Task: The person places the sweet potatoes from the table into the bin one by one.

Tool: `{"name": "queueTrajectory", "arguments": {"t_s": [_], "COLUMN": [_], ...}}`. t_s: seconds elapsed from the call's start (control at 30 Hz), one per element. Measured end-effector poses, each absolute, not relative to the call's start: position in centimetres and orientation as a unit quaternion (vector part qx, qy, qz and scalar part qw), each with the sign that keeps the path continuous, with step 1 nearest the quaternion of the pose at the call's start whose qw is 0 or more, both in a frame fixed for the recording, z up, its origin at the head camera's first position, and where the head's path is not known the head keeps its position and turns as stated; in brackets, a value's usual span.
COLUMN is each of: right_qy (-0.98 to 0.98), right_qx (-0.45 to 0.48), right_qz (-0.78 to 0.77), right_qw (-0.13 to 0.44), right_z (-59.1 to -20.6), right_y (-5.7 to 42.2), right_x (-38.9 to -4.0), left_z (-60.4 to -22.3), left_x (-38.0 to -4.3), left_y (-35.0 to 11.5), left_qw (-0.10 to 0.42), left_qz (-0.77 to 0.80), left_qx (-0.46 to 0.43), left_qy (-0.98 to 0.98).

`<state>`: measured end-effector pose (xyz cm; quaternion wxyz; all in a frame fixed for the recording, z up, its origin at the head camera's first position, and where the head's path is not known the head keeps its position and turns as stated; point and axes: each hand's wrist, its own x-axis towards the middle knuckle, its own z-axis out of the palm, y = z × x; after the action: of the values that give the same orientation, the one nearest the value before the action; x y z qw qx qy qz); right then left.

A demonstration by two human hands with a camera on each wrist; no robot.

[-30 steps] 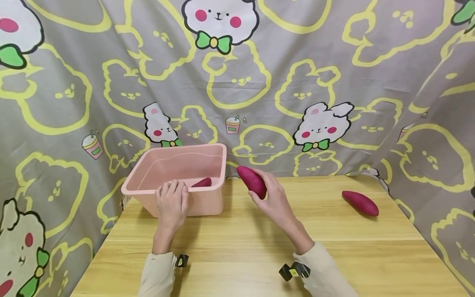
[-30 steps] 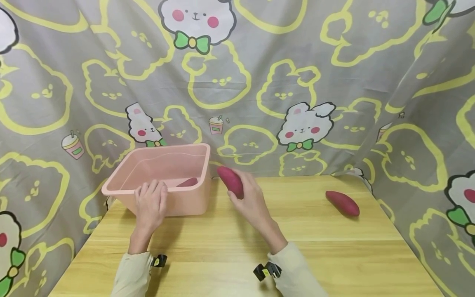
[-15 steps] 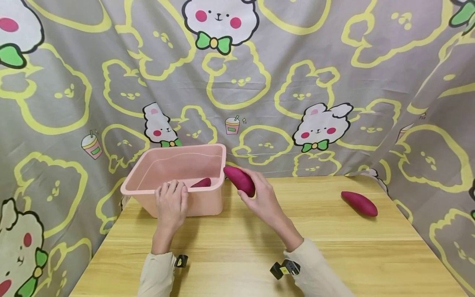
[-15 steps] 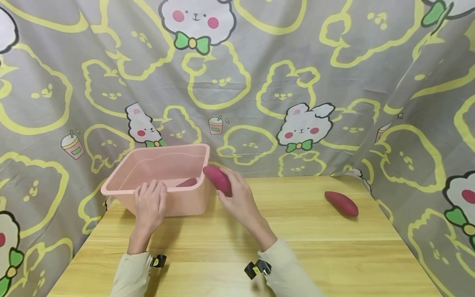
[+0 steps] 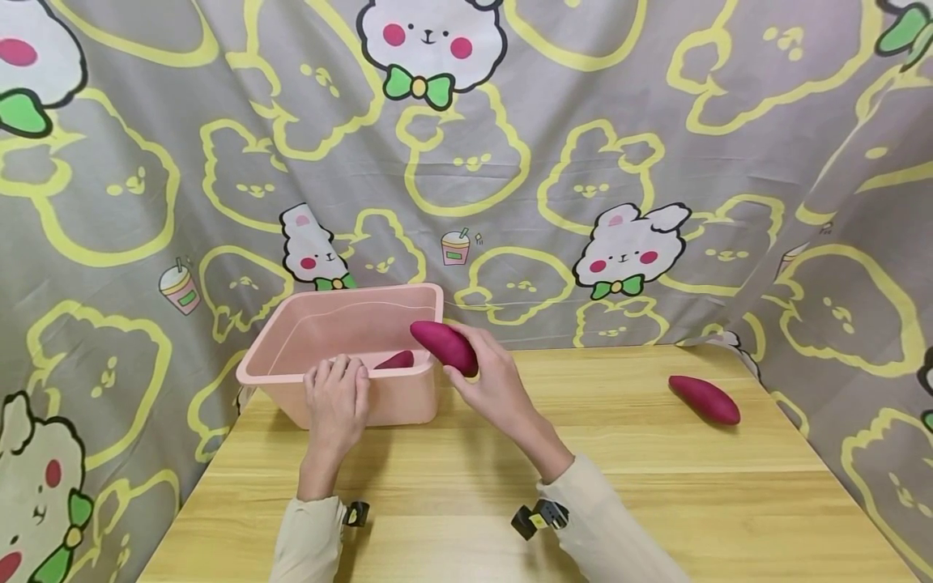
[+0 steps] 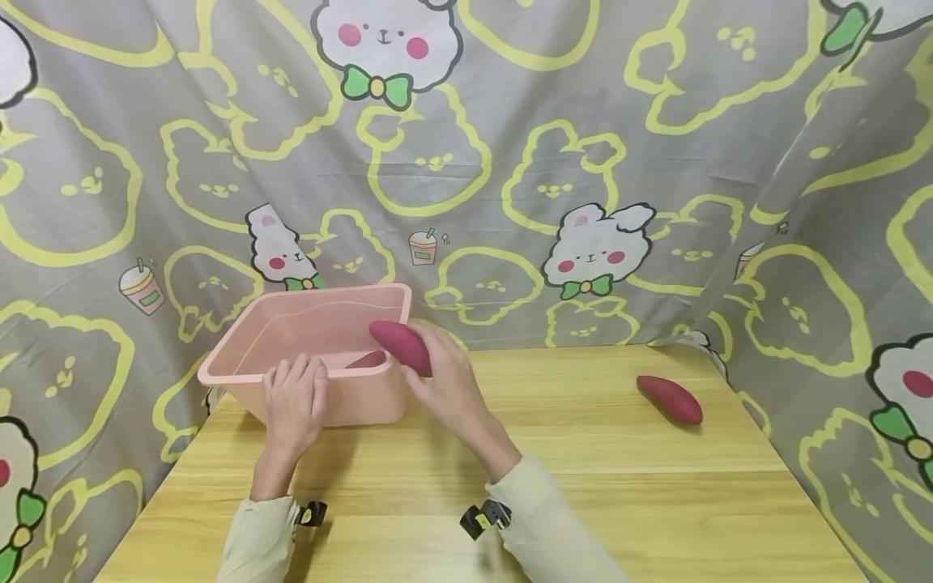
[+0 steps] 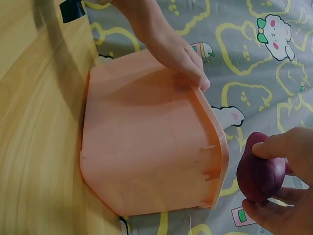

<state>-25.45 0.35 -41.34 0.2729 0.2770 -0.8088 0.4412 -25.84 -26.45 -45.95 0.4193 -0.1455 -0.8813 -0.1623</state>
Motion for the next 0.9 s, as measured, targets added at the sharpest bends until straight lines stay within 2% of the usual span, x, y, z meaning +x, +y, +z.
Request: {"name": "queueTrajectory", "arguments": {"t_s": [0.9], "right_qy": [-0.817], "right_qx": [0.281], "right_qz": [0.427], "right_qw": [0.267], "right_z": [-40.1], "right_y": [-3.0], "right_x": [-26.5], "left_z": [-46.0], "left_x": [-25.9], "left_y": [-26.5], "left_qw": [0.425], "left_qz": [-0.166], "left_qx": [-0.149], "left_qy": [-0.878]}}
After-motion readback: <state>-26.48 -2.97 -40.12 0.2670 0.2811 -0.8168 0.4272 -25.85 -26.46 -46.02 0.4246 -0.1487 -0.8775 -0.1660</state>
